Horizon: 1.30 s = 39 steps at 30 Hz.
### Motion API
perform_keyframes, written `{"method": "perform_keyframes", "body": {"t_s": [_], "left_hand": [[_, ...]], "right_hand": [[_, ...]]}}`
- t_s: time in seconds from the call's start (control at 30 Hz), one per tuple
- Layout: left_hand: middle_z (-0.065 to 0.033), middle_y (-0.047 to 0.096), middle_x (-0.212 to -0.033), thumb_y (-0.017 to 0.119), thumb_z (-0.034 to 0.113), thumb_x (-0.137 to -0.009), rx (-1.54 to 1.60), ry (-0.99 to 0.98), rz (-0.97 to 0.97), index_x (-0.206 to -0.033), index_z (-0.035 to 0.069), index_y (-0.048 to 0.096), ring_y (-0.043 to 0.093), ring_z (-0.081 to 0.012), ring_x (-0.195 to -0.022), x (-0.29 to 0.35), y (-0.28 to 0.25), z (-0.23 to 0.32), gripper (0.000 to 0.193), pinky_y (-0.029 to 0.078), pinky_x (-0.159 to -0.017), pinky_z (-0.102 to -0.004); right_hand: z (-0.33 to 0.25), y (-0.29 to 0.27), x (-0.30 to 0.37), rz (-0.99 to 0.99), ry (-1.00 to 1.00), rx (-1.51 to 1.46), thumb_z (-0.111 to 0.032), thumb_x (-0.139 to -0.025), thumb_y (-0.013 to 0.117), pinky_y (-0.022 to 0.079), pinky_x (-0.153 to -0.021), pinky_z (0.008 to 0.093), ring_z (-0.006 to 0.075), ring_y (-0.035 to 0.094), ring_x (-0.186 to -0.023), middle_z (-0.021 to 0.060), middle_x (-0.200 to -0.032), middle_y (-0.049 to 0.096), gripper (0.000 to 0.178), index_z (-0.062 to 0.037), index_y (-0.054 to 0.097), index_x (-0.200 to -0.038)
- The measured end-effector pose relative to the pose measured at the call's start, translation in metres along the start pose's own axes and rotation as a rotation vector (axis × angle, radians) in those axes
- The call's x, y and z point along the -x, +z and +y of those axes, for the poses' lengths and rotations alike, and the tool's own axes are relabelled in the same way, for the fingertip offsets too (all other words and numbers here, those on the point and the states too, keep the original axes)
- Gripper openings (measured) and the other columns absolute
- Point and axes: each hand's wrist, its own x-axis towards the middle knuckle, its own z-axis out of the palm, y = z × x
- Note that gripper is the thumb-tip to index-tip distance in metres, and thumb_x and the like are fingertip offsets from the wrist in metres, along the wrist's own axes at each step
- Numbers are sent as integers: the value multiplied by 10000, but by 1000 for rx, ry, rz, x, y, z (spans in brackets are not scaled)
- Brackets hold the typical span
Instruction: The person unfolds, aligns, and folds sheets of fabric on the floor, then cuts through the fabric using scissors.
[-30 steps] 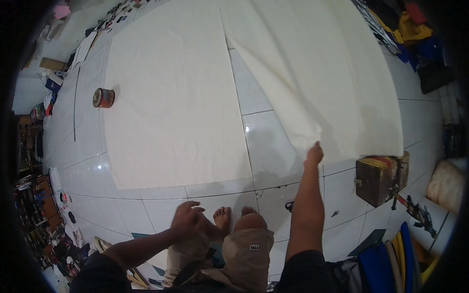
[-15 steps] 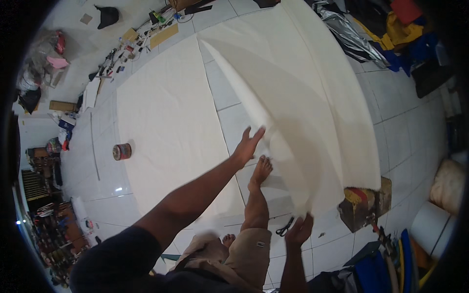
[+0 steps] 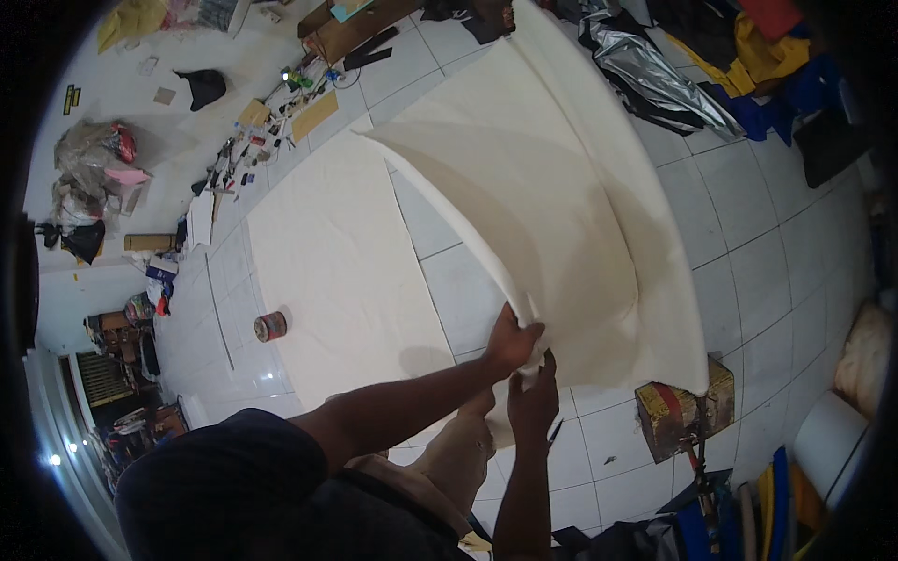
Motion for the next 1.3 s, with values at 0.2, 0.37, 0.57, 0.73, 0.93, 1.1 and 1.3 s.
{"method": "perform_keyframes", "body": {"t_s": [0.2, 0.37, 0.57, 0.73, 0.93, 1.1, 1.3], "left_hand": [[-135, 597, -1070, 623, 222, -805, 378, -313, 93, -1192, 34, 495, 591, -302, -982, -43, -82, 59, 449, 467, -897, -423], [-187, 586, -1146, 574, 241, -860, 689, -432, -191, -1184, -6, 505, 580, -341, -1044, -162, -220, 80, 413, 457, -947, -473], [-204, 590, -1121, 537, 153, -848, 659, -428, -148, -1152, -45, 502, 594, -338, -1011, -252, -320, 103, 365, 468, -946, -433], [-210, 580, -1131, 495, 143, -846, 465, -450, -165, -1128, -49, 516, 582, -344, -1031, -303, -499, 98, 341, 465, -935, -425], [-184, 567, -1215, 482, 362, -874, 656, -478, -359, -1245, -16, 501, 532, -325, -1132, -168, -529, 164, 530, 388, -1009, -435], [-145, 582, -1196, 607, 293, -864, 442, -276, -566, -1253, 4, 497, 547, -324, -1113, -137, -631, 165, 496, 433, -969, -468], [-158, 594, -1162, 618, 245, -853, 145, -136, -553, -1229, -13, 502, 591, -324, -1040, -79, -699, 150, 471, 467, -923, -478]], "right_hand": [[-58, -23, 35, 198, -175, -49, -118, -814, 483, 463, -761, 476, 441, 580, -842, 253, -907, 587, 269, 34, 550, -1025], [-112, -41, 106, 98, -353, -27, -88, -786, 532, 498, -623, 445, 402, 621, -705, 233, -810, 607, 244, 62, 567, -976], [-165, 0, 215, 169, -416, 102, -96, -791, 576, 507, -575, 381, 344, 648, -617, 185, -689, 627, 176, 52, 608, -879], [-173, 113, 274, 169, -95, 47, -216, -799, 631, 519, -613, 386, 311, 675, -678, 181, -761, 662, 263, 5, 590, -935], [-189, 227, 335, -83, 511, 493, -308, -741, 648, 501, -785, 459, 343, 648, -881, 160, -922, 671, 338, -74, 619, -983], [-169, 314, 348, -185, 553, 433, -316, -736, 618, 487, -869, 433, 320, 612, -1012, 120, -1071, 654, 416, -122, 619, -1104], [-156, 396, 423, -4, 531, 483, -261, -748, 618, 484, -878, 434, 321, 606, -1017, 116, -1087, 641, 368, -128, 615, -1090]]}}
